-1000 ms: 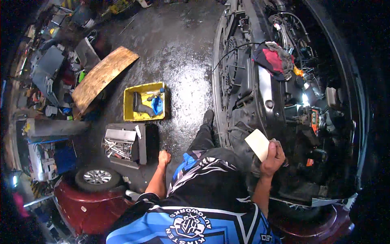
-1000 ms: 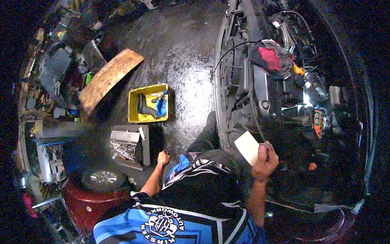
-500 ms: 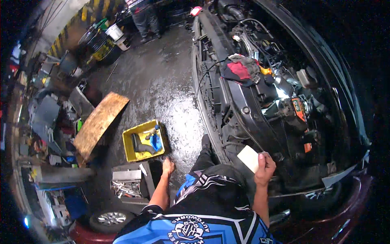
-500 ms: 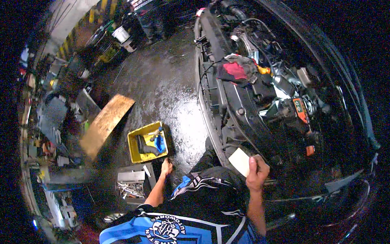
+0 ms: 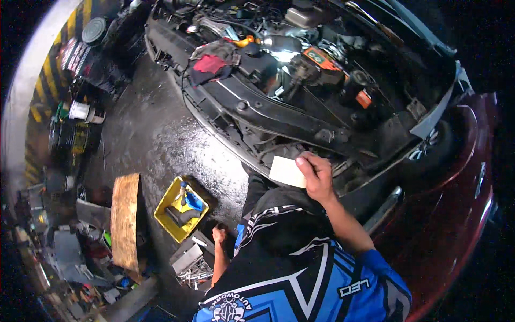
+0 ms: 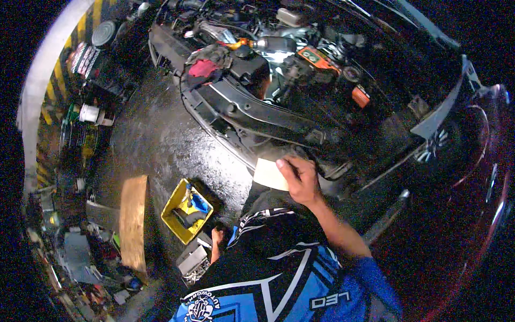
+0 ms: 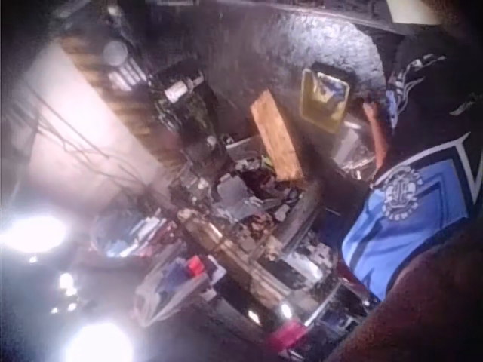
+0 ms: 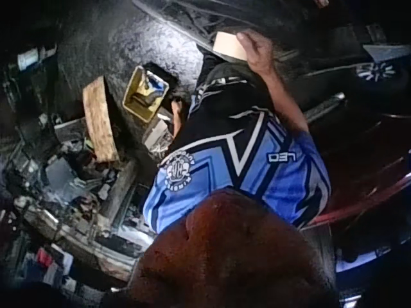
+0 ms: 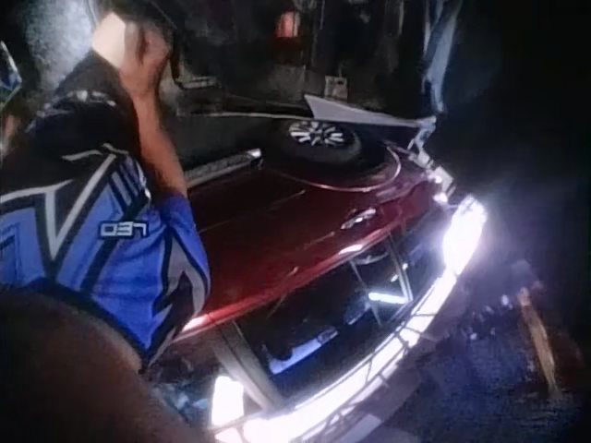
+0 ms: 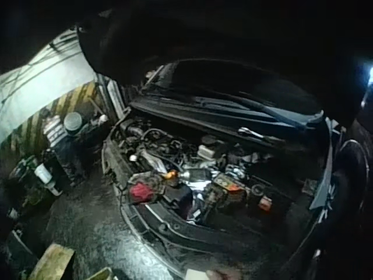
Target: The person applies adhesive tape to components within the engine bay and secures wires or hoses by hand.
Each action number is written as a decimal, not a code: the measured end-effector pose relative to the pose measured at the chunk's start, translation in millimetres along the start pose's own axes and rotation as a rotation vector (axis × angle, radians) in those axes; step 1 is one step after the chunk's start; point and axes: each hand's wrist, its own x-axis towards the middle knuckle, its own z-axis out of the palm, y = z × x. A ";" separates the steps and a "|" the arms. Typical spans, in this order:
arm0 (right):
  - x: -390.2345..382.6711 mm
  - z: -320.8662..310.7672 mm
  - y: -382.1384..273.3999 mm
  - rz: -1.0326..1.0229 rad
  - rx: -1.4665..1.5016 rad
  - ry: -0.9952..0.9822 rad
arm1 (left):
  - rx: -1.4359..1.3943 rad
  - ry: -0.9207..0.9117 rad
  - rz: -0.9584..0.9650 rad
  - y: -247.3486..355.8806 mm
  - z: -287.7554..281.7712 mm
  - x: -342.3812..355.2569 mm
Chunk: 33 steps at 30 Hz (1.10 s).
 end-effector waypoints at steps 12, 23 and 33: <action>-17.0 -1.3 4.3 0.120 0.313 0.032 | 0.087 -0.065 -0.331 -2.3 -17.8 -1.7; -22.8 -19.7 10.3 0.114 0.182 -0.031 | 0.157 0.208 -0.373 96.9 17.0 25.8; -22.7 -16.7 8.4 0.058 0.103 0.076 | 0.046 0.206 -0.333 55.9 -16.3 31.7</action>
